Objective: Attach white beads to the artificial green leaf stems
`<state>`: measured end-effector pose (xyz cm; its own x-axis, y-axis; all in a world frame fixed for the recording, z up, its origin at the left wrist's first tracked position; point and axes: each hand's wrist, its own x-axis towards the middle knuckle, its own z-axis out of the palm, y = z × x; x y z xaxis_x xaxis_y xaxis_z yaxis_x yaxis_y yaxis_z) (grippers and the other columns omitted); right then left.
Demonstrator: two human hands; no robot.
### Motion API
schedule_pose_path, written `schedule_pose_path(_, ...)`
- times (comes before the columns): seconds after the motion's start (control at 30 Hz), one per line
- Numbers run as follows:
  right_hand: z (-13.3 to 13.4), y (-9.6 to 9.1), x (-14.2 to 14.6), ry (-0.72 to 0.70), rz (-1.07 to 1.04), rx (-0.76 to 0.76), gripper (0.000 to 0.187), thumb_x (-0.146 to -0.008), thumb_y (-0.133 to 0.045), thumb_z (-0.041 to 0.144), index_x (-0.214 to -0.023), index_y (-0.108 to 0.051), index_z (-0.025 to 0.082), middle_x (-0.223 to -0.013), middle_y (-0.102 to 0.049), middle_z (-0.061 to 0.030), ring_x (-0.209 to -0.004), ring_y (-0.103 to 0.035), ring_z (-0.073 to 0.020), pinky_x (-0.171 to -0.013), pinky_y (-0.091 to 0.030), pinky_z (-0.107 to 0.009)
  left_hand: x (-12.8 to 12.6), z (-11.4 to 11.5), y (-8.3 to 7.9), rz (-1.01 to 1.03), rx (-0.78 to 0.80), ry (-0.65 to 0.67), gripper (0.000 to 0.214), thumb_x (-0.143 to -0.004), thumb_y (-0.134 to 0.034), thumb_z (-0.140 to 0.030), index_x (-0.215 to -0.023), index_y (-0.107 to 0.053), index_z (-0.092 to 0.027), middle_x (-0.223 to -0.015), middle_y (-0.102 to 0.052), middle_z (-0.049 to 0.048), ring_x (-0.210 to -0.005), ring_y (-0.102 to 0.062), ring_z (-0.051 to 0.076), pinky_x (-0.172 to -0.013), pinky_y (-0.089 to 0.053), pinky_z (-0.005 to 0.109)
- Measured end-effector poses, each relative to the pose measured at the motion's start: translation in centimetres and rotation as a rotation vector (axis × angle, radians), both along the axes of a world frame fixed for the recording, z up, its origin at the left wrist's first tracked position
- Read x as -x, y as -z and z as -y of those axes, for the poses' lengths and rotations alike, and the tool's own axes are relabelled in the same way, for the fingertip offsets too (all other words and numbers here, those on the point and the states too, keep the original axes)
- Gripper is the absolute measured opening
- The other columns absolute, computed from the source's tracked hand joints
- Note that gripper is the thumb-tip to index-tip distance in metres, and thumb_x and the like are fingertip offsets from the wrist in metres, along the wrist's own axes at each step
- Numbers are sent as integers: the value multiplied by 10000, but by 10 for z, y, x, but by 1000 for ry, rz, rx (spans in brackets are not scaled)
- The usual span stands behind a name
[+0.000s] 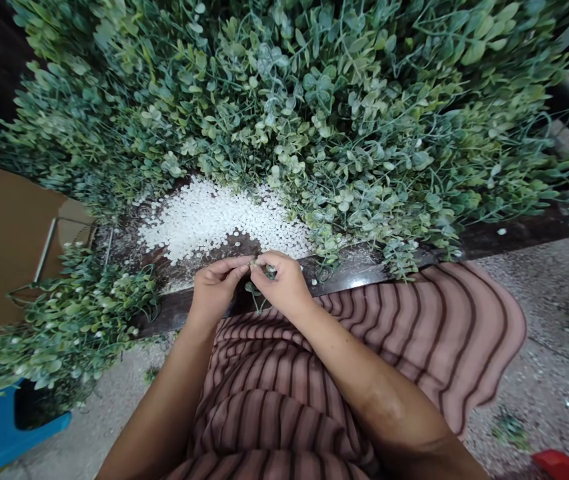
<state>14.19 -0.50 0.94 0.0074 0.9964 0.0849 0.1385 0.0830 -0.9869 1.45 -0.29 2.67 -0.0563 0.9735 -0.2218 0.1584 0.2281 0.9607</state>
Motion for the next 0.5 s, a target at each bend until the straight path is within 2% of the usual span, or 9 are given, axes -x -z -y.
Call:
schedule_pose_path(0.33,-2,-3,-2,-10,-15,43,133,-693,-504,228,-572,-472,184,-571,-452,23,-583,-455,-112,-596,-379,-237,0,1,0,41,55,-41,204,-650,-681,-298,-799,-722,-164,-721,-718,42,-687,-644,153,-751,-514,302)
schedule_pose_path(0.5,-1,-3,-2,-7,-13,47,142,-690,-502,231,-562,-460,186,-566,-450,26,-581,-453,-111,-598,-378,-235,0,1,1,37,52,-27,207,-653,-680,-301,-807,-721,-168,-782,-724,52,-735,-654,166,-777,-509,310)
